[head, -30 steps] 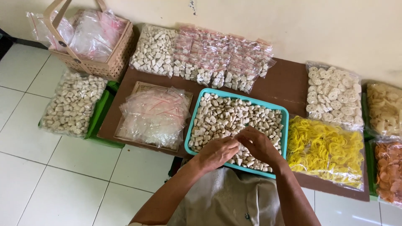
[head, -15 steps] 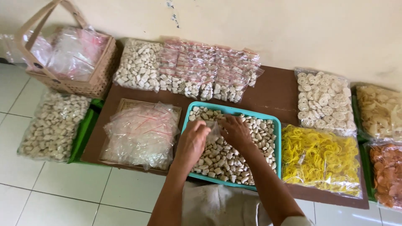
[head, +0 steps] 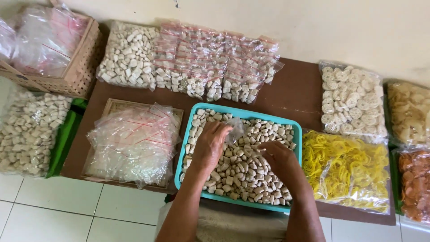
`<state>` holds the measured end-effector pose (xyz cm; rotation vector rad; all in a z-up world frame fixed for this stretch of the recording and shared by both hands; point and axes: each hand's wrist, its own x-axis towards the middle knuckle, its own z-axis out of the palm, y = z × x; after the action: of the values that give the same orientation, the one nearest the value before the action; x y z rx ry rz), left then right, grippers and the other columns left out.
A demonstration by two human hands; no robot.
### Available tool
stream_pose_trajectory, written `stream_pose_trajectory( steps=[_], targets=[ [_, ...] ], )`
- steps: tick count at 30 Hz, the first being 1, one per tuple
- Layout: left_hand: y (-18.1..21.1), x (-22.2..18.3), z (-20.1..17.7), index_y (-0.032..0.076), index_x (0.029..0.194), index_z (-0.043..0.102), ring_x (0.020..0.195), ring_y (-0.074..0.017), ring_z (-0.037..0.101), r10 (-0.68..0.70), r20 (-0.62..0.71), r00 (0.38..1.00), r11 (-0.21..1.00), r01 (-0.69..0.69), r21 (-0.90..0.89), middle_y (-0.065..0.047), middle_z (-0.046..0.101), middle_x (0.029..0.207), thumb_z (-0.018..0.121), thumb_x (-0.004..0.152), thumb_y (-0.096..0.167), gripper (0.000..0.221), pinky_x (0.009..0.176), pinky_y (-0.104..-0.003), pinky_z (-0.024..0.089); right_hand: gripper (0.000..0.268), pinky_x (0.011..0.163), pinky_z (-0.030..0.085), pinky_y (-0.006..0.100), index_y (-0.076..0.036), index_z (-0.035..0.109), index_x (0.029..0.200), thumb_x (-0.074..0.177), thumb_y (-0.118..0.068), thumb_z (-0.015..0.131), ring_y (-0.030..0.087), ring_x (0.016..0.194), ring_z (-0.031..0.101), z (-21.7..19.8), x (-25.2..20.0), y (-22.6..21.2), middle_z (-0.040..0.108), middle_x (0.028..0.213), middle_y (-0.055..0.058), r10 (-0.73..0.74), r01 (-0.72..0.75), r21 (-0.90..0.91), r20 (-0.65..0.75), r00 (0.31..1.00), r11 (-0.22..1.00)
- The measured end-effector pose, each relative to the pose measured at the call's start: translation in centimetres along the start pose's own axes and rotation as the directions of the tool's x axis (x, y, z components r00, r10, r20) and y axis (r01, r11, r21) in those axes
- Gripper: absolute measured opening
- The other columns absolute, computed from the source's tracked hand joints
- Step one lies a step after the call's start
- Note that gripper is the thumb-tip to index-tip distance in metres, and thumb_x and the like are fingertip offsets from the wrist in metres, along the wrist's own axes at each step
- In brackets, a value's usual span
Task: The person repeatedly picks small white food pieces from a blue tray, places them into small clear plastic bags, and sets the filled bags aside. The workspace includes multiple pre-filled bags and other packaged food items on the table.
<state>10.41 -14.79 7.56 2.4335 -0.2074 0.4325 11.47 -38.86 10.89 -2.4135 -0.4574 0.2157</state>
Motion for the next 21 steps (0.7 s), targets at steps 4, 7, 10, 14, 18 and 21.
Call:
stream_pose_trajectory(
  steps=[4,7,10,14,18,21],
  targets=[
    [0.8,0.0,0.2,0.011,0.111,0.067,0.100,-0.0221,0.066,0.059,0.040,0.997,0.998,-0.060,0.035,-0.005,0.061,0.099,0.071,0.087,-0.007,0.030,0.078,-0.031,0.062,0.022,0.084,0.062,0.043,-0.015,0.080,0.109,0.094,-0.007,0.067,0.031,0.102,0.076,0.9,0.5,2.2,0.079,0.106,0.009,-0.003,0.004,0.019,-0.075,0.997,1.000],
    [1.8,-0.1,0.7,0.009,0.103,0.070,0.095,-0.0190,0.064,0.129,0.045,0.991,0.989,-0.132,0.070,-0.007,0.061,0.099,0.069,0.091,-0.004,0.018,0.080,-0.029,0.058,0.021,0.085,0.061,0.046,-0.009,0.076,0.114,0.095,-0.002,0.070,0.036,0.105,0.073,1.5,0.9,0.6,0.075,0.111,0.014,-0.135,0.143,-0.002,-0.343,0.930,0.990],
    [2.6,-0.2,1.1,0.011,0.101,0.072,0.096,-0.0166,0.063,0.159,0.070,0.985,0.980,-0.166,0.108,-0.006,0.061,0.099,0.069,0.092,-0.001,0.014,0.083,-0.027,0.058,0.023,0.093,0.059,0.038,-0.013,0.074,0.113,0.095,0.000,0.072,0.027,0.112,0.072,2.2,1.3,-0.4,0.073,0.117,0.006,-0.266,0.273,-0.064,-0.516,0.814,0.960],
    [3.3,-0.5,1.2,0.011,0.096,0.070,0.096,-0.0184,0.063,0.294,0.040,0.955,0.951,-0.296,0.093,-0.005,0.058,0.098,0.072,0.090,0.001,0.012,0.081,-0.029,0.057,0.032,0.089,0.061,0.042,-0.013,0.071,0.122,0.093,0.000,0.072,0.029,0.110,0.072,2.3,0.8,-2.3,0.073,0.121,0.008,-0.326,0.322,-0.092,-0.465,0.823,0.942],
    [3.1,-0.8,1.0,0.010,0.095,0.071,0.093,-0.0211,0.063,0.324,0.007,0.946,0.944,-0.324,0.063,-0.006,0.057,0.096,0.073,0.090,0.003,0.009,0.083,-0.032,0.058,0.036,0.090,0.059,0.043,-0.017,0.069,0.128,0.094,-0.004,0.072,0.029,0.112,0.072,2.3,0.1,-2.8,0.073,0.125,0.006,-0.309,0.318,-0.053,-0.431,0.848,0.947],
    [2.8,-0.7,0.6,0.010,0.100,0.071,0.092,-0.0222,0.064,0.315,-0.016,0.949,0.947,-0.313,0.066,-0.005,0.058,0.097,0.071,0.091,0.002,0.013,0.082,-0.033,0.058,0.029,0.087,0.060,0.045,-0.013,0.072,0.123,0.098,0.000,0.065,0.031,0.101,0.073,1.4,-0.2,-2.5,0.075,0.115,0.009,-0.214,0.245,0.011,-0.446,0.869,0.970]
  ],
)
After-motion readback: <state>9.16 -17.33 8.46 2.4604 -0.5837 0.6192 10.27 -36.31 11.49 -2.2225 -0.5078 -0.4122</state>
